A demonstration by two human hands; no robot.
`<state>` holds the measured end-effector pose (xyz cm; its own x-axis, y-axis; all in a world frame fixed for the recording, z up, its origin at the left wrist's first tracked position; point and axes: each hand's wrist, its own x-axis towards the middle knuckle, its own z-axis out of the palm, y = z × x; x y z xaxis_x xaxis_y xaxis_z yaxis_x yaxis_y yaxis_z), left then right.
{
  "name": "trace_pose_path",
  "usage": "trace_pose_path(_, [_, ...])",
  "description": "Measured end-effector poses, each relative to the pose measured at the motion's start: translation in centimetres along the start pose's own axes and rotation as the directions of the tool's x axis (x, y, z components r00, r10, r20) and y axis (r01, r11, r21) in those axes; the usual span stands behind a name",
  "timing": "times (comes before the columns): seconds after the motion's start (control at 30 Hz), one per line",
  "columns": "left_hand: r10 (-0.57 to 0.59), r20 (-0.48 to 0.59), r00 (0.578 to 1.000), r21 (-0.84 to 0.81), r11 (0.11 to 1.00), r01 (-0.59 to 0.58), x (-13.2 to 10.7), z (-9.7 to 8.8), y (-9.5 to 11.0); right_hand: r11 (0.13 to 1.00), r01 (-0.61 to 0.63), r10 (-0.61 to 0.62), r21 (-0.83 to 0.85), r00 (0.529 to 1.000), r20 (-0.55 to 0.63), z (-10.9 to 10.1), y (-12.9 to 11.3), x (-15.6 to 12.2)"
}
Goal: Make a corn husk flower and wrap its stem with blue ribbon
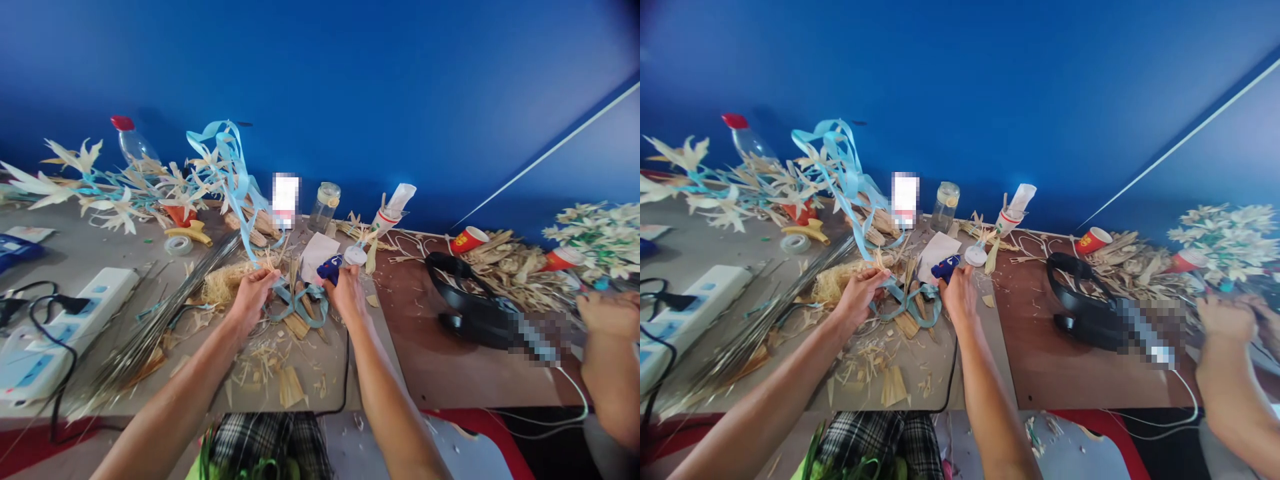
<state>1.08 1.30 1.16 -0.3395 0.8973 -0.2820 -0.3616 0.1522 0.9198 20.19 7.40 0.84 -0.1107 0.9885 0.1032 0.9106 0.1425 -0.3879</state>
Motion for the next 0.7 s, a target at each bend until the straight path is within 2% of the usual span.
trace_pose_path(0.1, [0.000,0.038,0.999,-0.007,1.000,0.001,-0.1,0.1,-0.1,1.000,0.017,-0.017,0.012,0.999,0.050,-0.1,0.3,0.0])
trace_pose_path(0.17, [-0.005,0.055,0.998,-0.001,1.000,0.005,-0.2,0.1,-0.2,0.995,0.028,-0.027,0.092,1.000,-0.015,-0.2,0.4,0.2])
trace_pose_path(0.23, [-0.016,0.070,0.997,0.009,1.000,0.015,-0.4,0.2,-0.1,0.959,0.068,-0.035,0.276,0.992,-0.121,-0.2,0.5,0.5])
trace_pose_path(0.3, [-0.035,0.092,0.995,0.016,0.999,0.034,-0.5,0.3,-0.1,0.834,0.086,-0.046,0.546,0.995,-0.086,-0.1,0.4,0.7])
trace_pose_path(0.37, [-0.072,0.120,0.990,0.026,0.997,0.070,-0.7,0.4,-0.1,0.622,-0.017,-0.084,0.783,0.993,0.088,0.1,0.1,0.6])
trace_pose_path(0.43, [-0.117,0.147,0.982,0.035,0.993,0.113,-0.9,0.6,-0.1,0.428,-0.164,-0.136,0.889,0.960,0.243,0.3,-0.5,0.3])
trace_pose_path(0.47, [-0.131,0.161,0.978,0.037,0.991,0.127,-0.9,0.7,-0.2,0.373,-0.206,-0.167,0.905,0.944,0.283,0.3,-0.8,0.1])
trace_pose_path(0.5, [-0.137,0.175,0.975,0.037,0.990,0.132,-1.0,0.8,-0.3,0.351,-0.229,-0.199,0.908,0.929,0.312,0.4,-1.1,-0.1])
trace_pose_path(0.57, [-0.135,0.198,0.971,0.038,0.991,0.130,-1.0,0.8,-0.4,0.372,-0.238,-0.249,0.897,0.905,0.343,0.3,-1.6,-0.4])
trace_pose_path(0.63, [-0.141,0.218,0.966,0.054,0.990,0.132,-1.0,0.9,-0.6,0.395,-0.216,-0.250,0.893,0.910,0.330,0.1,-1.8,-0.6])
trace_pose_path(0.7, [-0.153,0.248,0.957,0.099,0.986,0.132,-1.1,0.9,-0.8,0.380,-0.205,-0.229,0.902,0.924,0.306,-0.2,-1.9,-0.7])
